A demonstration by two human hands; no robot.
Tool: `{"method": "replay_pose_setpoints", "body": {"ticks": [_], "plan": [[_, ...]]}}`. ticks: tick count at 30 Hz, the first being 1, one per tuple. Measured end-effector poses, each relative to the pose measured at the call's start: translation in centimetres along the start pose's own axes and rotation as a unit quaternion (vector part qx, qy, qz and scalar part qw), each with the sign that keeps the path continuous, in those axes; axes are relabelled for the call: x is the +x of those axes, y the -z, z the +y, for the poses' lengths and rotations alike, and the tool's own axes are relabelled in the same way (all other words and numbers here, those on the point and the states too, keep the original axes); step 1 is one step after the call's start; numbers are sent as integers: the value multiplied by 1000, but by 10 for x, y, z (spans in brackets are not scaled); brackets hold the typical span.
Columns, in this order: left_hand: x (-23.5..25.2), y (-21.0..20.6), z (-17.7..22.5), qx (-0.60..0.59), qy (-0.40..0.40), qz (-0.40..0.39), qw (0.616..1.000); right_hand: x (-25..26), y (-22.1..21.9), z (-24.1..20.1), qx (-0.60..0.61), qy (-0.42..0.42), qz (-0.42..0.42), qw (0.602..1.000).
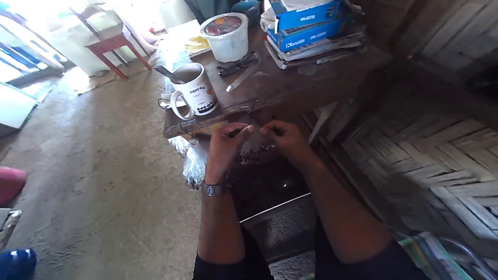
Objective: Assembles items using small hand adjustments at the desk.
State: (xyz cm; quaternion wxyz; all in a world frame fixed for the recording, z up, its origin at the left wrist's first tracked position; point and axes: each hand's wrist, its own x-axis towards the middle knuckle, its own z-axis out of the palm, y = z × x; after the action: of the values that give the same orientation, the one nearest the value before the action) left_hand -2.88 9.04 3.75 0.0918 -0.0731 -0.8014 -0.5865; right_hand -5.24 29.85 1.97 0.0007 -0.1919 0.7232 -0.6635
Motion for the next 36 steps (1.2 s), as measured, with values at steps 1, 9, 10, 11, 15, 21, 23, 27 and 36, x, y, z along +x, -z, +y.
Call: {"method": "replay_pose_setpoints", "body": {"ticks": [1, 9, 10, 11, 15, 21, 23, 27, 36], "plan": [[0, -2, -1, -9, 4, 11, 1000, -1, -3, 1, 3, 5, 16, 1000], [2, -13, -6, -20, 14, 68, 997, 29, -11, 15, 31, 21, 75, 996], [1, -15, -6, -18, 16, 78, 997, 30, -11, 16, 30, 19, 78, 996], [1, -18, -6, -17, 16, 89, 996, 31, -11, 17, 26, 16, 83, 996], [4, -28, -9, -20, 0, 115, 993, 35, -15, 18, 28, -2, 113, 993], [32, -40, -10, -86, -10, 175, 981, 43, -19, 25, 45, -9, 141, 989], [33, -41, -11, -83, -5, 185, 979, 43, -20, 25, 44, -25, 145, 988], [32, -40, -11, -63, 4, 190, 980, 44, -22, 28, 41, -42, 141, 988], [31, -38, -10, -22, -7, 194, 981, 45, -25, 30, 44, -71, 139, 987]]}}
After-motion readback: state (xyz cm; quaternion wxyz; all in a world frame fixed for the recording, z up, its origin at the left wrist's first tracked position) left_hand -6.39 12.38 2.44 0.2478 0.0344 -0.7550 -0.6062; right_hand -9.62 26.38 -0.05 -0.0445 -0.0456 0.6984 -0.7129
